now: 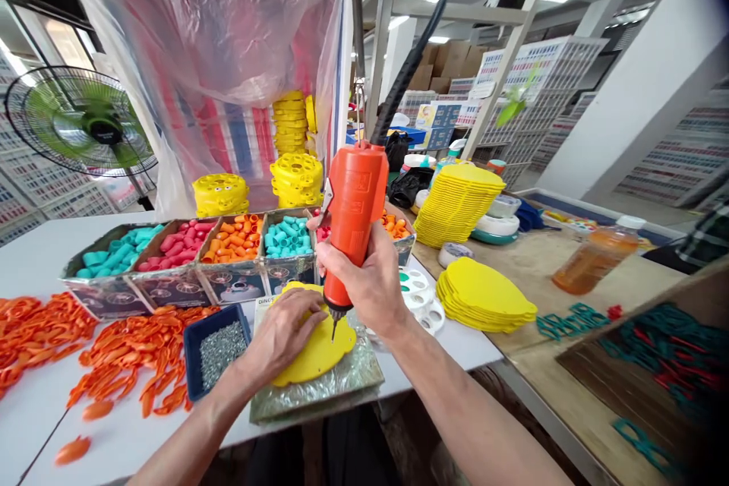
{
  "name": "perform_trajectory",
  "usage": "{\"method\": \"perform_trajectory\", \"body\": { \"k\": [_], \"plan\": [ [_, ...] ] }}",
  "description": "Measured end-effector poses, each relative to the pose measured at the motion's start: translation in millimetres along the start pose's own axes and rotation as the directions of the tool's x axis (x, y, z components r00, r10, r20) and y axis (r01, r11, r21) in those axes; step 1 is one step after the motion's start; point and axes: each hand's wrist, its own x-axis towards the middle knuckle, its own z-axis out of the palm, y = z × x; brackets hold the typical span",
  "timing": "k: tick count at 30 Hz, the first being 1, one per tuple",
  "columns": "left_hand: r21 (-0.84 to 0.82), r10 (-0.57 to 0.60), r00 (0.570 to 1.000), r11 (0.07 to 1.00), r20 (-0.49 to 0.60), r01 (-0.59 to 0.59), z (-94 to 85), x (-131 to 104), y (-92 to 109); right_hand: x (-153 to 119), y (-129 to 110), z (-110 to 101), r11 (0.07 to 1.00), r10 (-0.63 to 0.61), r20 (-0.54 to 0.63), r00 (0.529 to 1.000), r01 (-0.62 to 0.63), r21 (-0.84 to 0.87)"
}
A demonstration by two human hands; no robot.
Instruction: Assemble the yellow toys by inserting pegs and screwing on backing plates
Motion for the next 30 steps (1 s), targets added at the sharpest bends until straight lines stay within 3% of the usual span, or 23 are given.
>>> {"method": "perform_trajectory", "body": {
  "k": [7, 16, 24, 30],
  "plan": [
    [0.136, 0.091, 0.995, 0.986, 0.038, -0.095, 20.0, -8, -17, -26, 4, 14, 0.994, 0.104, 0.057, 0.993, -0.104, -0.015],
    [0.203, 0.112, 0.994, 0.973, 0.001, -0.11, 20.9, -10, -20, -35, 14, 18, 0.995, 0.096, 0.118, 0.988, -0.099, 0.019],
    [0.266, 0.115, 0.993, 0.958, -0.002, -0.11, 31.3, -11, -36, -38, 11, 21, 0.995, 0.091, 0.141, 0.986, -0.095, 0.019],
    [0.225, 0.118, 0.993, 0.968, -0.02, -0.11, 28.0, -10, -27, -40, 13, 22, 0.994, 0.108, 0.119, 0.987, -0.109, 0.005]
  ]
}}
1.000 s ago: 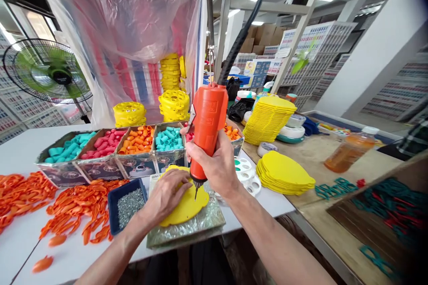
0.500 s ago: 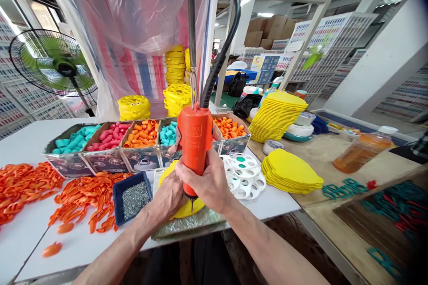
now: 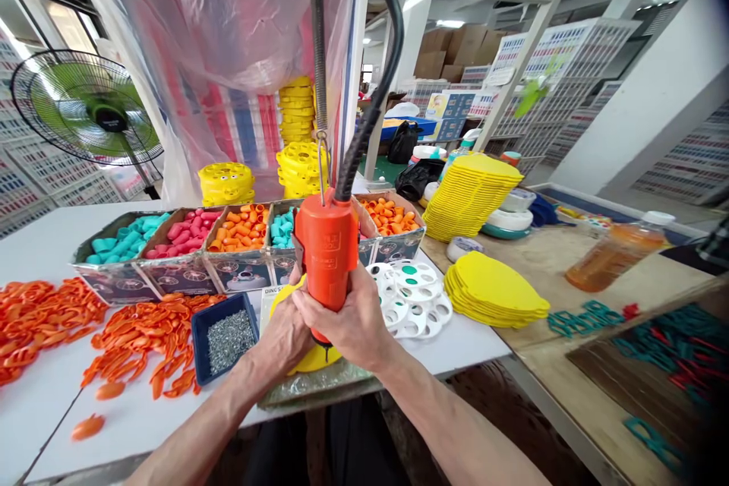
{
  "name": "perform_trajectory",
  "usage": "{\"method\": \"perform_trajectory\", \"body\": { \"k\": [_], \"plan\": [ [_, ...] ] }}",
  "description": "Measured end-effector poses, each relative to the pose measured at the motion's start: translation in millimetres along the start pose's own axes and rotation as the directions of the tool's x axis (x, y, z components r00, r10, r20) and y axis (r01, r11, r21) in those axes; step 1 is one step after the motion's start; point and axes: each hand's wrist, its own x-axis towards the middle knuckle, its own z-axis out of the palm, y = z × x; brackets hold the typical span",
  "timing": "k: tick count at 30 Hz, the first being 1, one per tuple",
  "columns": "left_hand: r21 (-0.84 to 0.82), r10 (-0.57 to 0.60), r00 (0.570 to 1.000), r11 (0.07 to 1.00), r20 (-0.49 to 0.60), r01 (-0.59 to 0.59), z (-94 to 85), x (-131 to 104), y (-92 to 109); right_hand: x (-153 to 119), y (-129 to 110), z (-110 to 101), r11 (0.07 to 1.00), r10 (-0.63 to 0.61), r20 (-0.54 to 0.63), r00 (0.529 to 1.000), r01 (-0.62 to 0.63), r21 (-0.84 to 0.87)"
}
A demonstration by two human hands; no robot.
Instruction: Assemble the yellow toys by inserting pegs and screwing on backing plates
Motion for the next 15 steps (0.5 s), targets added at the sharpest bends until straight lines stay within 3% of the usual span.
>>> {"method": "perform_trajectory", "body": {
  "k": [6, 10, 15],
  "plan": [
    [-0.087, -0.017, 0.999, 0.996, -0.029, 0.014, -9.6, 4, 9, 0, -4, -3, 0.992, 0.044, 0.084, 0.995, -0.053, 0.114],
    [-0.151, -0.029, 0.999, 0.988, -0.034, 0.024, -19.8, 3, 12, 12, -15, -5, 0.996, 0.015, -0.033, 0.999, -0.012, 0.091],
    [-0.253, -0.069, 0.993, 0.966, -0.094, 0.044, -31.0, -9, 16, 40, -30, -2, 0.983, -0.145, -0.135, 0.98, 0.158, 0.091]
  ]
}}
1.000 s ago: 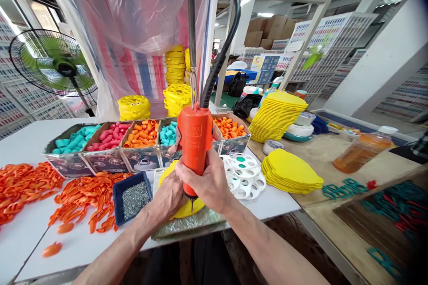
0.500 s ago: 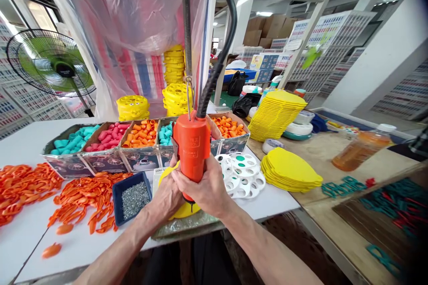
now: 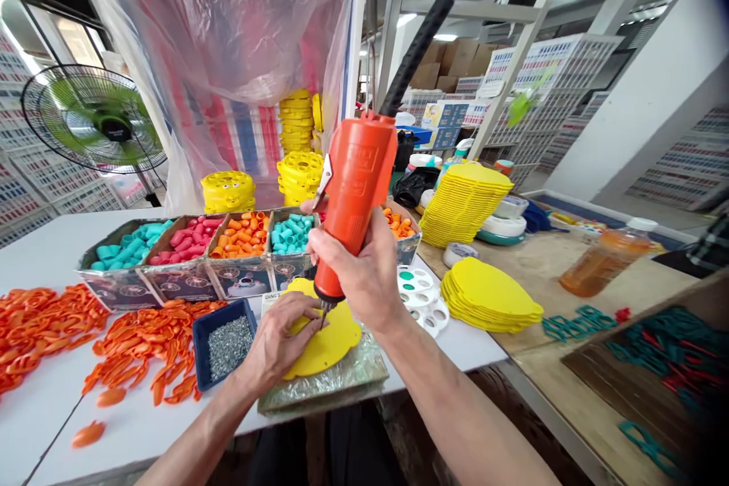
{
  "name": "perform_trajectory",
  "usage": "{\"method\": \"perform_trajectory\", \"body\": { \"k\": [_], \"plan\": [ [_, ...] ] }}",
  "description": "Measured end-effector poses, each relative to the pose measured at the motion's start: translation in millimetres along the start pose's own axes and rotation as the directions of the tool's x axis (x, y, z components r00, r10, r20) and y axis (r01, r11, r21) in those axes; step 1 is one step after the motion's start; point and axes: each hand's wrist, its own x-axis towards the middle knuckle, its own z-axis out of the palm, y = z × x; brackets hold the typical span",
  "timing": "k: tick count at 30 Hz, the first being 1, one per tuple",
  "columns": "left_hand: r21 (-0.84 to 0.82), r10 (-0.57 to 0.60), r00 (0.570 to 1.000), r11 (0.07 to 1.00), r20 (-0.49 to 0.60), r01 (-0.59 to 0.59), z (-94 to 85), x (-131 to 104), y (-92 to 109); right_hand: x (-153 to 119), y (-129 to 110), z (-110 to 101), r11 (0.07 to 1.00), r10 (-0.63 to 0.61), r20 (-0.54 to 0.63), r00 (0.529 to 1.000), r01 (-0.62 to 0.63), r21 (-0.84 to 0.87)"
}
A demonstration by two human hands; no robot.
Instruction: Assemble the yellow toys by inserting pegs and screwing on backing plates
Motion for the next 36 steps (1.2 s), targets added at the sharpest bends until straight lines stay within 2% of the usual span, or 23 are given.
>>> {"method": "perform_trajectory", "body": {
  "k": [3, 8, 18, 23, 27, 31, 33, 36],
  "plan": [
    [-0.073, -0.022, 0.999, 0.997, -0.04, 0.019, -1.8, -9, 1, 9, 3, 6, 0.999, -0.042, 0.005, 0.999, 0.042, 0.027],
    [-0.154, -0.064, 0.995, 0.987, -0.072, 0.052, -1.4, -18, 3, 5, 12, 13, 1.0, -0.014, 0.01, 1.0, 0.014, 0.022],
    [-0.223, -0.188, 0.981, 0.959, -0.046, 0.173, -1.6, -27, 6, -1, 13, 16, 0.999, 0.032, 0.0, 0.999, -0.032, -0.044],
    [-0.223, -0.222, 0.975, 0.952, -0.022, 0.211, -1.9, -31, 6, -1, 13, 17, 0.999, 0.052, 0.027, 0.998, -0.052, -0.013],
    [-0.091, -0.203, 0.979, 0.975, 0.012, 0.203, -18.8, -38, -8, -2, 13, 19, 0.998, 0.056, 0.021, 0.998, -0.057, 0.028],
    [0.169, -0.076, 0.981, 0.985, 0.176, 0.046, -35.1, -45, -17, -10, 16, 25, 0.994, 0.104, 0.053, 0.993, -0.105, 0.014],
    [0.265, -0.065, 0.969, 0.964, 0.239, -0.001, -36.0, -47, -15, -16, 19, 30, 0.991, 0.132, 0.079, 0.988, -0.133, -0.001],
    [0.344, -0.072, 0.974, 0.939, 0.217, -0.007, -30.7, -48, -8, -27, 25, 38, 0.986, 0.162, 0.118, 0.98, -0.164, 0.004]
  ]
}}
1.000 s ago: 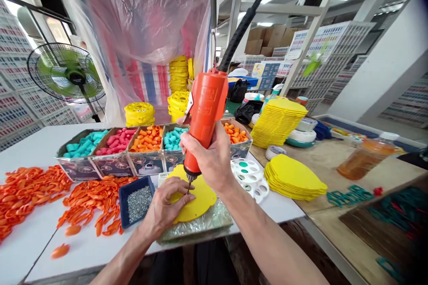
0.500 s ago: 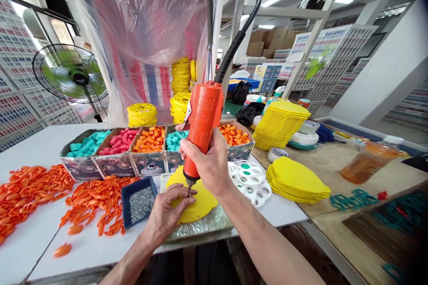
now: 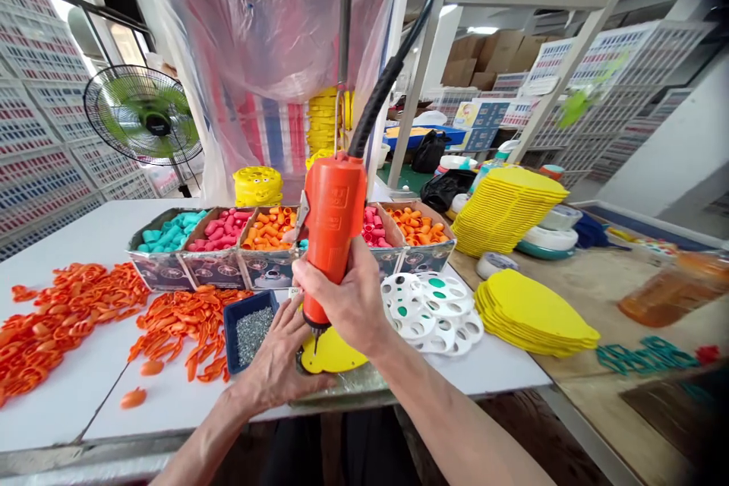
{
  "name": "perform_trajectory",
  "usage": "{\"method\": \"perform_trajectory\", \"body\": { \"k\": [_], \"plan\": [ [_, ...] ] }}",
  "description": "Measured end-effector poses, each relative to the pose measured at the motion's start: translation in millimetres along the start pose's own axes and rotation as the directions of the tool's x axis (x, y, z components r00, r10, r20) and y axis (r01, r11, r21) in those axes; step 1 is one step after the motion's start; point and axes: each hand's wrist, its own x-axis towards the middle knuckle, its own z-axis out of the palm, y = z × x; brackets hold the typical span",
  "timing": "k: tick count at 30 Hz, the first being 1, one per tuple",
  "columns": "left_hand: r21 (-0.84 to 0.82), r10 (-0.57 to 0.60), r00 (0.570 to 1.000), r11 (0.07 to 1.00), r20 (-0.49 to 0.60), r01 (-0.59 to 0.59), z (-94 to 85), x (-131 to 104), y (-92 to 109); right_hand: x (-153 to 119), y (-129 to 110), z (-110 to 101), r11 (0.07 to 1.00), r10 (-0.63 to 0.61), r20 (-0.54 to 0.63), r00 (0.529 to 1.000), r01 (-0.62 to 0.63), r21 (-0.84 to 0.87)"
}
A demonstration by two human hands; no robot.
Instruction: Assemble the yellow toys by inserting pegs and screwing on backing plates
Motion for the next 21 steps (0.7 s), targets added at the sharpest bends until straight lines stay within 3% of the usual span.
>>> {"method": "perform_trajectory", "body": {
  "k": [7, 12, 21],
  "plan": [
    [0.023, -0.013, 0.999, 1.0, -0.031, 0.014, 7.7, -1, 3, -11, 13, 10, 0.997, 0.071, 0.056, 0.996, -0.072, 0.007],
    [-0.078, -0.046, 0.998, 0.996, -0.045, 0.042, 9.2, -2, 1, -15, 21, 8, 0.996, 0.059, 0.049, 0.997, -0.056, -0.068],
    [-0.114, -0.085, 0.996, 0.99, -0.028, 0.082, 17.5, -5, -6, -19, 21, 11, 0.998, 0.059, 0.091, 0.994, -0.059, -0.002]
  ]
}}
